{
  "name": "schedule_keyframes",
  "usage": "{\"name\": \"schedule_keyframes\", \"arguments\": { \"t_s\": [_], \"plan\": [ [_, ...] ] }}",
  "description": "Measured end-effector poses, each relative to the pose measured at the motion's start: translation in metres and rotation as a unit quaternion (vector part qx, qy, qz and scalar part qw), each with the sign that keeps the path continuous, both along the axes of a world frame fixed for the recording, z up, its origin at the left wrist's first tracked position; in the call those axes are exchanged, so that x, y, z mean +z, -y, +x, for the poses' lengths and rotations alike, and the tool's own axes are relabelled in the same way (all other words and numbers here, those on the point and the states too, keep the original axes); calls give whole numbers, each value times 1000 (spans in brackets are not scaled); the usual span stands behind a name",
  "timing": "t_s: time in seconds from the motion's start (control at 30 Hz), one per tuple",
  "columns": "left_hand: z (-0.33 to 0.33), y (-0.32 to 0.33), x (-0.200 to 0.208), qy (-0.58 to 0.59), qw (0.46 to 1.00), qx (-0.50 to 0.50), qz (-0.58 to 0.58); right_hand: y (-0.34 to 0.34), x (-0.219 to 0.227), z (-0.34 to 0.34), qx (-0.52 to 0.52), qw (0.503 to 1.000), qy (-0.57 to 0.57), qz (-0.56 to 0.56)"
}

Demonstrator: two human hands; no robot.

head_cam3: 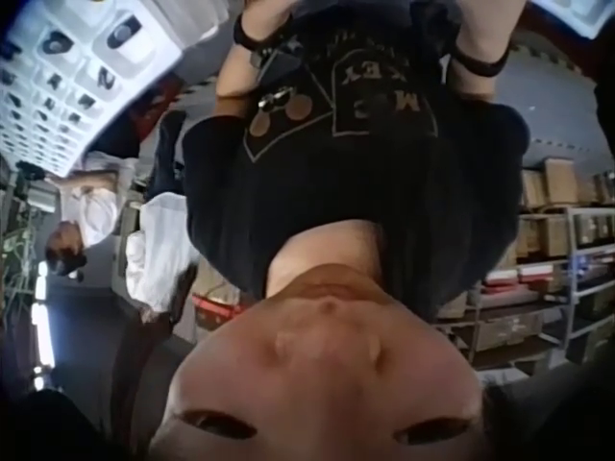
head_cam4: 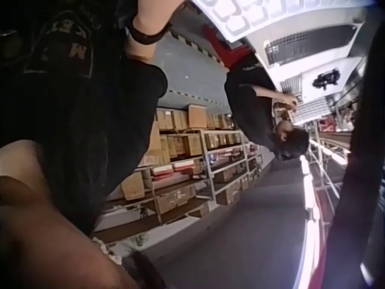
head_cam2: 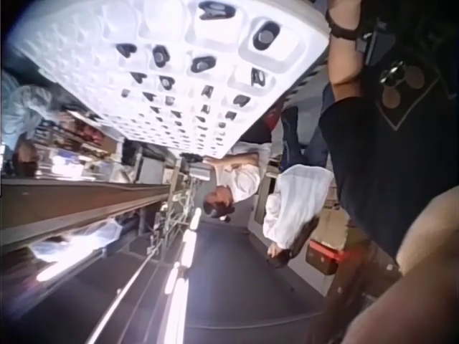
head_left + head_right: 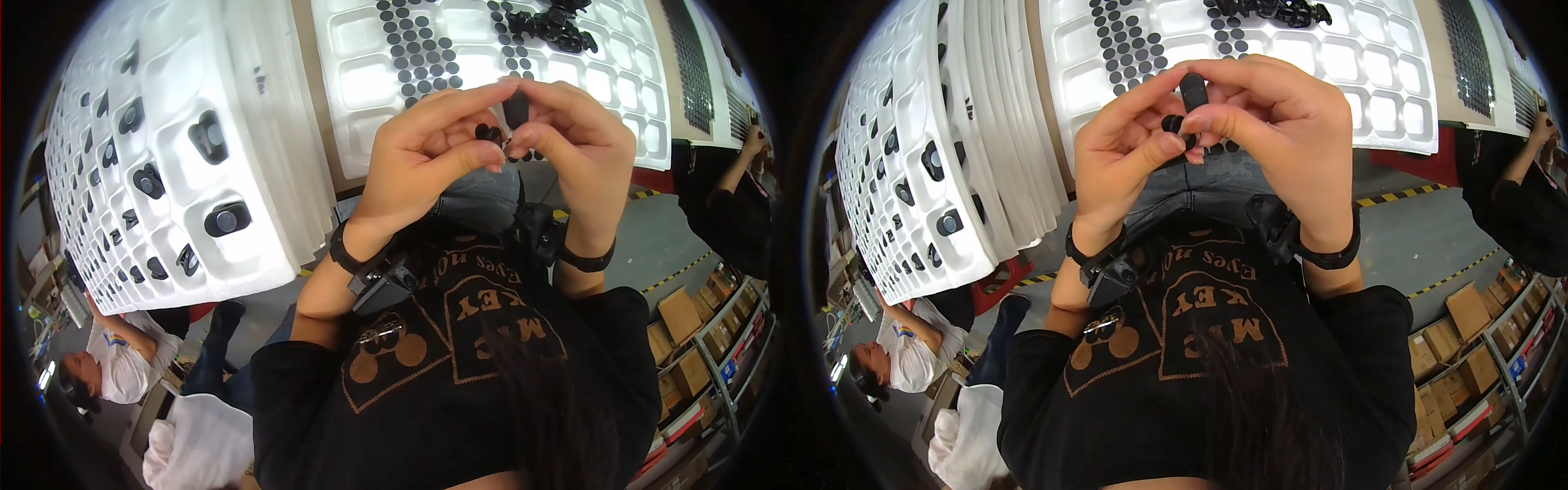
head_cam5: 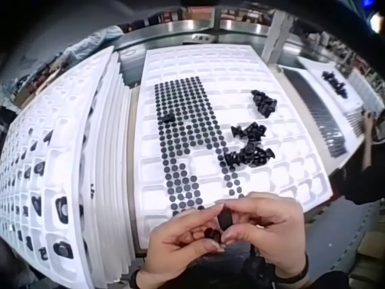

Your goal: Assembling small electronic components and placing them into white trays on an assembly line.

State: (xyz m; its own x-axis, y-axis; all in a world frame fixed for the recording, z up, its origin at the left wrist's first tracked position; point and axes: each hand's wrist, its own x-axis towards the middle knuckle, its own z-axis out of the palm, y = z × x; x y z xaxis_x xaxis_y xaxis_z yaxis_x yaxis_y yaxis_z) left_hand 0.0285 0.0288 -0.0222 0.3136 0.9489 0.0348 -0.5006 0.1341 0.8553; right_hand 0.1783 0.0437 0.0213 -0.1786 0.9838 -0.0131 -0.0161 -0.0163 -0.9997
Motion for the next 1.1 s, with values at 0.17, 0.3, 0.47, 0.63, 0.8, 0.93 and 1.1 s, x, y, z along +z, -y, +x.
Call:
{"name": "schedule_keyframes", "arguments": {
  "t_s": [0.17,0.3,0.47,0.63,0.8,0.93,1.1],
  "plan": [
    [-3,-1,1,-14,1000,-3,12,2,3,0,4,1000,12,16],
    [-3,-1,2,-13,1000,-5,18,3,5,2,29,996,71,39],
    [-2,-2,1,-47,998,-7,29,2,2,2,10,1000,3,-26],
    [3,1,8,-67,997,26,-10,-9,-6,9,-75,997,1,-22],
    [-2,-2,4,34,996,37,-78,-27,-18,21,-196,883,301,303],
    [-3,-2,0,27,997,22,-73,1,-10,24,44,927,353,120],
    [-1,-6,5,-8,998,30,-60,4,-18,23,19,925,361,113]
  ]
}}
